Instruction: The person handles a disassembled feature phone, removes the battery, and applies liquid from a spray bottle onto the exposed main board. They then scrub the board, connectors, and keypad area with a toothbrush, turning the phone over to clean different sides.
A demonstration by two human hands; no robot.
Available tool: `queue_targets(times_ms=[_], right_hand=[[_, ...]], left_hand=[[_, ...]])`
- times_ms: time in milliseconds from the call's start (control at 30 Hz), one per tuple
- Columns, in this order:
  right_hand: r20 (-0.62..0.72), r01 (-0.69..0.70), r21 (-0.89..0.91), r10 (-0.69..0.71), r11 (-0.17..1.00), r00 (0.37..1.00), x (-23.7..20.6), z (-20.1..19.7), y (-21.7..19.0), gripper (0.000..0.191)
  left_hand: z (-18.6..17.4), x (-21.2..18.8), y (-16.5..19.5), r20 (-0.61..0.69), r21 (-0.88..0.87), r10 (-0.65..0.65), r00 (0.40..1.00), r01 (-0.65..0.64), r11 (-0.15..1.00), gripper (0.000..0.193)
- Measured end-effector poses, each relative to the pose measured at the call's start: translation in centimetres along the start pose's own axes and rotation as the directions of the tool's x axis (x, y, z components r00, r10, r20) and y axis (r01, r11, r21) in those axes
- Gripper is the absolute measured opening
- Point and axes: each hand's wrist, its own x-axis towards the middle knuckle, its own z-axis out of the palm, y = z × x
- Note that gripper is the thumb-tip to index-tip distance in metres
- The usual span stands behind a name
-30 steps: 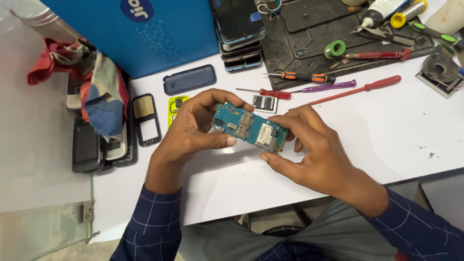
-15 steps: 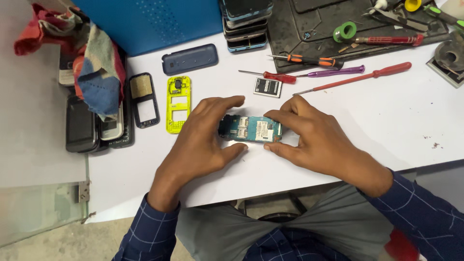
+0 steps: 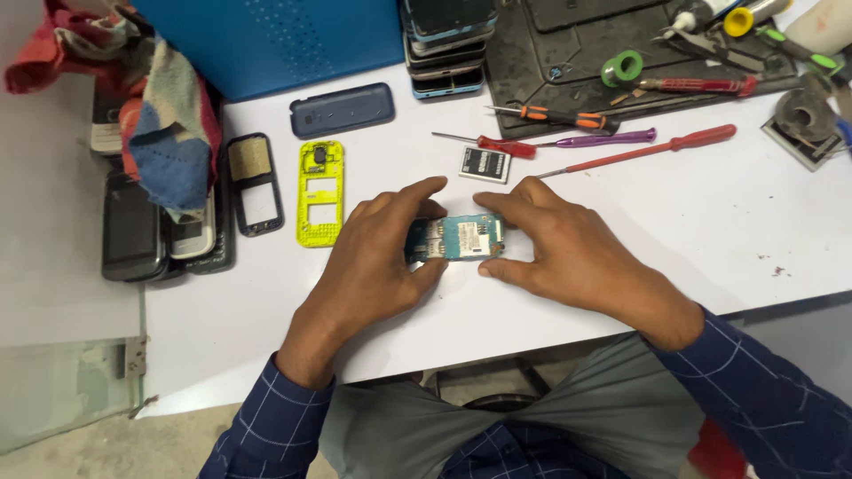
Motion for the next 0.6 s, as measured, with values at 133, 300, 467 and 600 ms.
queue_targets(times_ms=[133,300,467,600], right_hand=[[-0.068,0.034,0.045,-0.030,0.998,0.997,-0.7,-0.6,0.4,0.079],[-0.254,-0.104,0.121,0.132,0.987,0.958,-2.3,-3.0,3.2,0.069],[-0.573,-0.063,0.160,0.144,0.985,0.807,-3.9,-7.5,8.7,0.044],[-0.701,-0.107,0.053,0.113,0.993,0.704,-5.9,-10.7,13.3,0.035]], left_hand=[[0.3,0.3,-0.1,-0.054,0.017,0.025,0.998,-0.024,1.000,0.076],[0.6,0.5,0.1,-0.077,-0.010,-0.011,0.997,0.011,1.000,0.083],[1.2,0.2,0.0,-0.081,0.003,-0.084,0.993,0.085,0.996,0.085],[1.9,0.0,-0.1,-0.117,-0.002,-0.112,0.987,0.113,0.994,0.088]])
